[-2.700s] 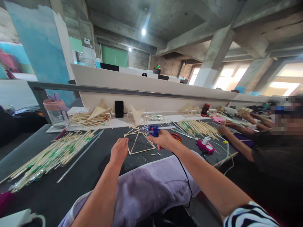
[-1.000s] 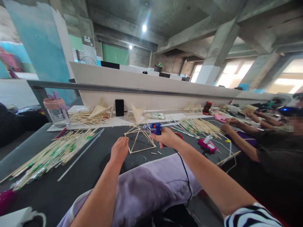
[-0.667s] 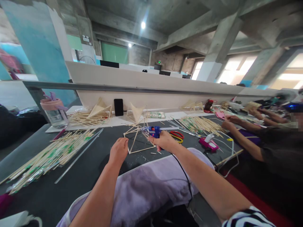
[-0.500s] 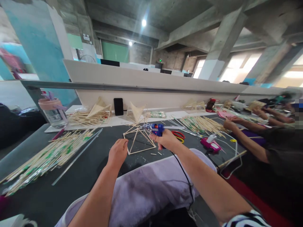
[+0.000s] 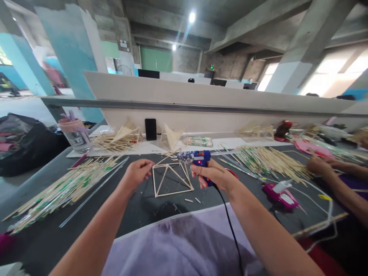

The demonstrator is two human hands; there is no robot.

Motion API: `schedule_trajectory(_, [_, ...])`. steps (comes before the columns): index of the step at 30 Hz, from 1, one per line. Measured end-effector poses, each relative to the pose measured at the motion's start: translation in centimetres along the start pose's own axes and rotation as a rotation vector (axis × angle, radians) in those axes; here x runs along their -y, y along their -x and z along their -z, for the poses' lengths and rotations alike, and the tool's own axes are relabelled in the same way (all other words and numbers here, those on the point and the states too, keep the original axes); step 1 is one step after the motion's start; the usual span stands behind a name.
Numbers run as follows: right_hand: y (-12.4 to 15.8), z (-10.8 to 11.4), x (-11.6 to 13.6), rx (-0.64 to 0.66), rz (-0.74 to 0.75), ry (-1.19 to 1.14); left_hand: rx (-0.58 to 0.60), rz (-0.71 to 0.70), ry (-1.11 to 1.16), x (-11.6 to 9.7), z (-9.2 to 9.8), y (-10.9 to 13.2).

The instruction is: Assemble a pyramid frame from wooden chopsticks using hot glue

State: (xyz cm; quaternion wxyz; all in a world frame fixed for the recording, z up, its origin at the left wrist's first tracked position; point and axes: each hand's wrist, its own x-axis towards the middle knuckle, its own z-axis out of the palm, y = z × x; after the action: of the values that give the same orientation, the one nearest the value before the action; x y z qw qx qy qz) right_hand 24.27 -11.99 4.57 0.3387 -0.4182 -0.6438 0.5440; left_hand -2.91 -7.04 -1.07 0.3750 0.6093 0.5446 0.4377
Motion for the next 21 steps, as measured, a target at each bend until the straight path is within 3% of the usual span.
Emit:
schedule_trajectory(5, [-2.0, 1.0, -0.6, 0.116, -0.045, 0.034, 0.236, -0.017, 0.060, -5.0, 1.3, -5.6])
schedule_trajectory(8, [-3.1, 2.0, -0.9, 0.186, -0.071, -0.022, 0.326, -0.074, 0.086, -6.2, 1.1, -7.7])
schedule_trajectory(15, [-4.9, 3.6, -1.5, 0.295, -0.137, -0.116, 0.506, -0.056, 0.056, -3.8, 1.1, -9.6])
schedule_trajectory(21, [-5.7, 3.8, -1.0, 0.361, -0.134, -0.029, 0.507, -0.072, 0.037, -3.5, 3.1, -9.3])
